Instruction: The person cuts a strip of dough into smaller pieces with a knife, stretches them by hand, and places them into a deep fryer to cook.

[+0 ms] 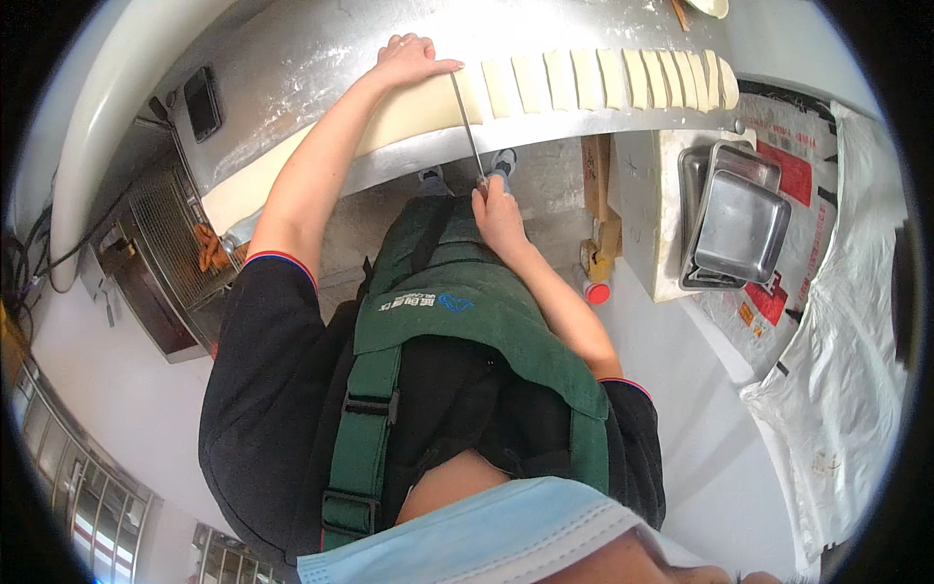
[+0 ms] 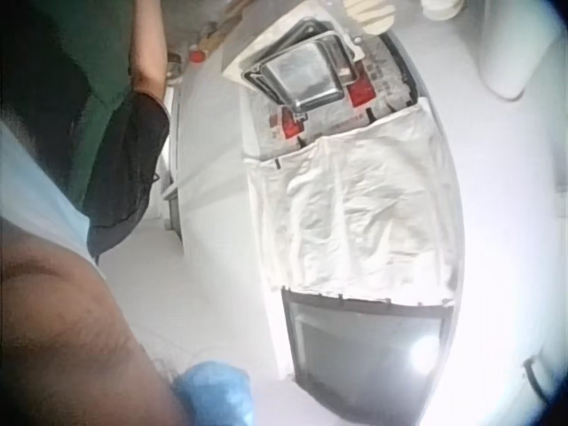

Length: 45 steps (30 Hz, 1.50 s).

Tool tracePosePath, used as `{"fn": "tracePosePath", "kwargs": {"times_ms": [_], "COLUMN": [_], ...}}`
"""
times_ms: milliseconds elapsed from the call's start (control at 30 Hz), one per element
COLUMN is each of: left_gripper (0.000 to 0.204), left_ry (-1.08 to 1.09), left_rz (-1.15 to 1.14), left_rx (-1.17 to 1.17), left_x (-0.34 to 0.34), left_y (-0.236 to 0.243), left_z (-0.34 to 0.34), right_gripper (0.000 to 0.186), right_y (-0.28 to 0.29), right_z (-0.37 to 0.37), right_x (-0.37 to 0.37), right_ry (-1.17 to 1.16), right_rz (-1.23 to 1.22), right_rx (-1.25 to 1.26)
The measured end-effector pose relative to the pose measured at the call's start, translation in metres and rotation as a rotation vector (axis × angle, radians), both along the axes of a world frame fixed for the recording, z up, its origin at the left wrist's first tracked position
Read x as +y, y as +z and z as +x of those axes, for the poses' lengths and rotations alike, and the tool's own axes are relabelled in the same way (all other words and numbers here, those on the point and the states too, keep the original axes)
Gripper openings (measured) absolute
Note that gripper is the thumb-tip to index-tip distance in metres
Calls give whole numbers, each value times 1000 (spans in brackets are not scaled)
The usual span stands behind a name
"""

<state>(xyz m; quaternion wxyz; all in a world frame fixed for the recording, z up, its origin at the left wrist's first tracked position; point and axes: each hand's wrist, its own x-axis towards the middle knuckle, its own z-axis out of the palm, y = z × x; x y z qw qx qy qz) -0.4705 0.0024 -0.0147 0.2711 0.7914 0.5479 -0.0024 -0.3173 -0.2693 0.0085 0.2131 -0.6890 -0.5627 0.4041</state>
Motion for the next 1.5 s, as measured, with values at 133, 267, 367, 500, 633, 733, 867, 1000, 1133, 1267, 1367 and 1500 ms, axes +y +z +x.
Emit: {"fn": "tracePosePath", "kwargs": {"times_ms": [133,267,367,500,633,733,867,1000,1133,1267,1367,1500], "left_gripper": [61,57,52,50,60,68,69,63,53,50,50,51], "left_ry": [-17,-50,-37,60,48,10,-23,-46,-90,-72,-72,-84], "left_rz": [-44,-117,-89,-153,-72,-93,-108,-141,-85,-96,-84,-95], "left_rx": [-24,28,13,-130,-52,55,99,59,12,-29,-24,15], "left_x": [2,0,-1,10,15,2,-5,-4,-6,-5,-6,-7], "left_y": [-3,4,-3,-9,4,18,20,18,11,12,11,12], "left_z": [-3,0,-2,-8,-23,-33,-41,-48,-54,-56,-57,-58], "right_gripper": [20,20,20,21,21,22,21,22,21,21,21,21], "right_y": [1,0,-5,-10,-8,2,7,7,0,1,1,-2], "right_z": [-2,-3,-3,-10,-15,-25,-37,-39,-31,-27,-28,-30], "right_x": [1,3,12,36,37,14,0,-3,0,4,6,5], "right_ry": [-16,15,84,85,32,-8,-9,-9,47,52,57,64], "right_rz": [19,-44,-82,-32,10,-28,-26,-73,-49,-73,-79,-72], "right_rx": [-18,-144,-255,-278,-205,-108,-22,-15,-39,-36,-24,-26]}}
